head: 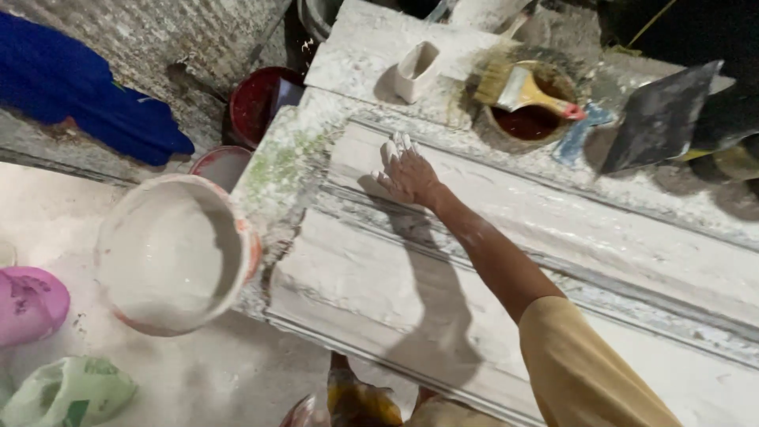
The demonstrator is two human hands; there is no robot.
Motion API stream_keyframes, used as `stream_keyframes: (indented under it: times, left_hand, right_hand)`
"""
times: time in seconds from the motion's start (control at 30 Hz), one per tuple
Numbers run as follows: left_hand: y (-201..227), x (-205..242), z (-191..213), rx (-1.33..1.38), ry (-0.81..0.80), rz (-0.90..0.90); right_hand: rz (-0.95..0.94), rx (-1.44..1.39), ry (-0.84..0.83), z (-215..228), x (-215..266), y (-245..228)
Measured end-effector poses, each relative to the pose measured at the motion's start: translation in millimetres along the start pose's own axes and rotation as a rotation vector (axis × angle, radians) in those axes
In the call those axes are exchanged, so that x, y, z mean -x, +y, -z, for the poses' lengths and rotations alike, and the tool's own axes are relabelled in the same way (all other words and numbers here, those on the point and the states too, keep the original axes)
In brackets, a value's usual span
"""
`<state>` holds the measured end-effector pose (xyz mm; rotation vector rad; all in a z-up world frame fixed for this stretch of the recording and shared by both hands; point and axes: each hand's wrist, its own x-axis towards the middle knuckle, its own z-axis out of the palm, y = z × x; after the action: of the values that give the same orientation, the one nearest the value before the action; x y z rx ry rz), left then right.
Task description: Apply gypsum plaster and fiberglass reinforcement strands to a decorative trim mold.
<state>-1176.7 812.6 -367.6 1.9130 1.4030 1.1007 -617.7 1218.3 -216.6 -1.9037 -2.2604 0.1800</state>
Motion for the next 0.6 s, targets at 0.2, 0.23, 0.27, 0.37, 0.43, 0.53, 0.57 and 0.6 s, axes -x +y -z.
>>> stream_keyframes:
  times: [0.2,0.23,0.27,0.37,0.43,0.53,0.57,0.6]
  left_hand:
    - [131.4,-214.0,11.8,0.054,0.281,-0.172]
    - [112.1,-239.6,-3.3,0.178,0.356,-0.274]
    - [134.3,-304.8,6.1,0.193,0.372,-0.294]
    - [212.8,-382.3,73.4,0.22,0.109,-0.127]
    - [219.9,-418.6,82.7,0.295,-0.342,-0.011]
    - [249.3,-473.5,78.9,0.346,-0.535,0.192]
    - [248.3,-486.3,68.1,0.338,-0.54,0.195]
    - [248.7,-498.7,57.4,0.414,-0.6,0.263]
  right_hand:
    - [-0.426,-0.592,-0.005,46.2,-65.4,-80.2]
    - [-0.564,-0.871,0.258,80.9,-84.2,-87.3]
    - [-0.549,-0.858,0.281,80.3,-106.3,-77.9]
    - [-0.316,-1.562,0.494,39.8,-118.7,-74.7]
    - [-1.004,-1.427,0.575,7.6,-151.8,-60.4]
    - [-1.001,-1.478,0.775,6.8,-169.1,-37.1]
    - [-1.008,-1.485,0.774,31.5,-160.8,-57.7]
    - [-0.82,-1.473,0.713,58.0,-151.8,-77.8]
